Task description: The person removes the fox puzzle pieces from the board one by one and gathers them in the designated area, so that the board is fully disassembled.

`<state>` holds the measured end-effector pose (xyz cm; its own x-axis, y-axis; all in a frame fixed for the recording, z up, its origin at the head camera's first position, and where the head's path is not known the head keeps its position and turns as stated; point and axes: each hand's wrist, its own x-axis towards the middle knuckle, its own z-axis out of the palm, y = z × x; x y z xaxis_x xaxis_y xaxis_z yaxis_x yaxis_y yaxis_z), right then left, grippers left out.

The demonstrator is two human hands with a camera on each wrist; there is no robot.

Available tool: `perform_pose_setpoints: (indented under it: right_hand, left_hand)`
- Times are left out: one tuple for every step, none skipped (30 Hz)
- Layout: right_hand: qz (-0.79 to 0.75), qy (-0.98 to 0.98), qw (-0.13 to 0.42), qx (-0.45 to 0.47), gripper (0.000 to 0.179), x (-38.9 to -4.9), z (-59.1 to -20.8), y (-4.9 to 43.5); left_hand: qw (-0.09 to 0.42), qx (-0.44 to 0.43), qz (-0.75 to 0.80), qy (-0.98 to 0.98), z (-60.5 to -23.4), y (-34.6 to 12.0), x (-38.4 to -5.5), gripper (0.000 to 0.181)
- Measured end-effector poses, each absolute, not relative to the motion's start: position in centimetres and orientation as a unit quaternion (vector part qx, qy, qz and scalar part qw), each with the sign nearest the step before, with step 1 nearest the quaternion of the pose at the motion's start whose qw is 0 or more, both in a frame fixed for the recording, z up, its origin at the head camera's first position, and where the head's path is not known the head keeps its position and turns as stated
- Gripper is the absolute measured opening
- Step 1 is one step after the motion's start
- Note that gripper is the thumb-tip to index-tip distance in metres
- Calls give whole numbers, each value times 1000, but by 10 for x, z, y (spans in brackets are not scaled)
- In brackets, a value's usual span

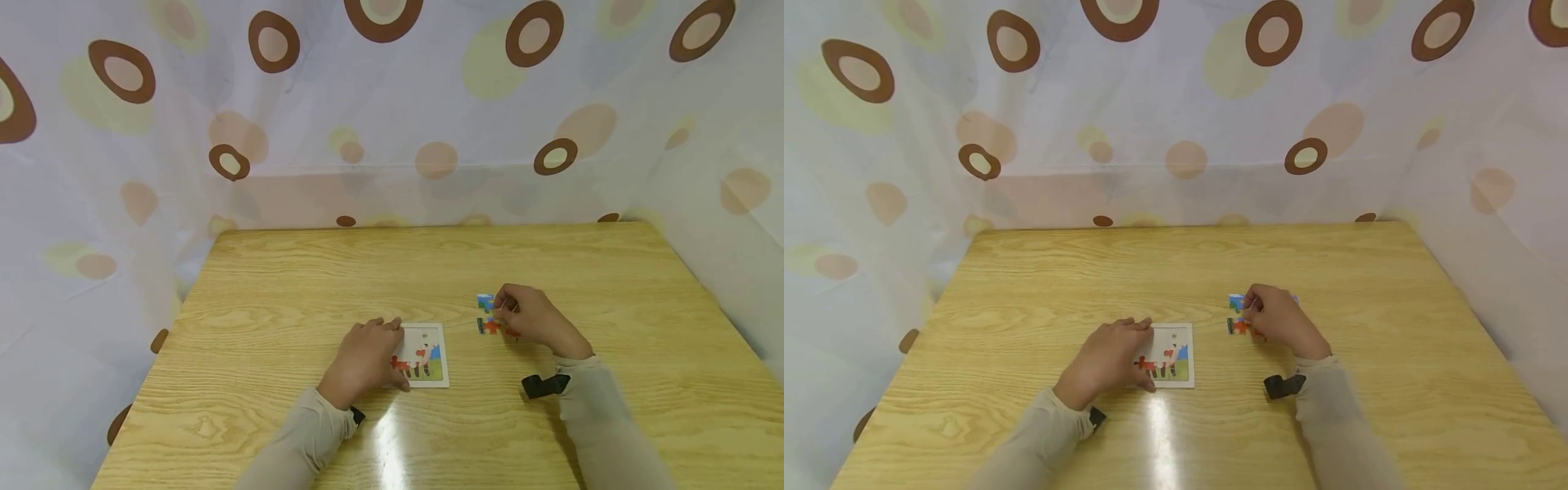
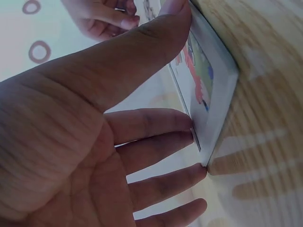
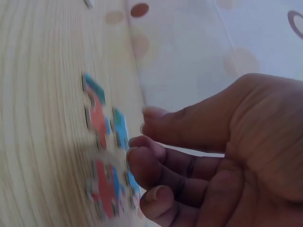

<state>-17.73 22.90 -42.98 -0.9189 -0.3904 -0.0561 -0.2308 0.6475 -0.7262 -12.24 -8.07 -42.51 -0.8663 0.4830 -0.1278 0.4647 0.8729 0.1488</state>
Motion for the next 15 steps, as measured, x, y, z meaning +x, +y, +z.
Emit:
perform_pose_setpoints:
  right_hand:
    - [-383, 900, 106, -178, 4, -177, -429, 225]
    - [-382, 899, 108, -182, 4, -176, -429, 220]
    - [-385, 897, 111, -186, 4, -176, -429, 215]
    - [-383, 897, 112, -190, 4, -175, -430, 210]
    - [-377, 899, 106, -198, 3, -174, -430, 205]
    - [-370, 900, 100, -209, 3, -173, -431, 200]
    - [-365, 900, 94, -220, 3, -171, -432, 194]
    - [-366, 897, 95, -228, 3, -170, -433, 188]
    - [-365, 895, 95, -236, 2, -168, -434, 182]
    - [-363, 894, 94, -245, 3, -167, -435, 177]
    - [-364, 892, 94, -253, 3, -165, -437, 171]
    - [-363, 890, 94, -261, 3, -164, -438, 166]
    - [-363, 887, 96, -267, 4, -163, -440, 161]
    - [-365, 886, 99, -269, 6, -161, -442, 157]
    - [-365, 885, 101, -271, 10, -160, -443, 153]
  left_hand:
    - [82, 245, 57, 964, -425, -81, -123, 86]
    - [83, 245, 56, 964, -426, -81, -123, 85]
    - [84, 245, 57, 964, -426, -81, -124, 85]
    - [85, 244, 57, 964, -426, -81, -124, 85]
    - [86, 245, 58, 964, -426, -81, -124, 85]
    - [87, 245, 59, 964, -426, -81, -124, 86]
    - [86, 245, 56, 964, -426, -82, -124, 87]
    - [86, 246, 53, 964, -426, -81, -124, 88]
    - [86, 246, 49, 964, -426, -81, -124, 89]
    - [86, 246, 45, 964, -426, -81, -124, 90]
    - [86, 246, 42, 965, -426, -81, -124, 90]
    - [86, 246, 38, 965, -426, -81, -124, 91]
    - [85, 246, 33, 965, -425, -81, -124, 91]
    - [85, 245, 32, 965, -426, -81, -124, 91]
    - [85, 245, 32, 965, -426, -81, -124, 91]
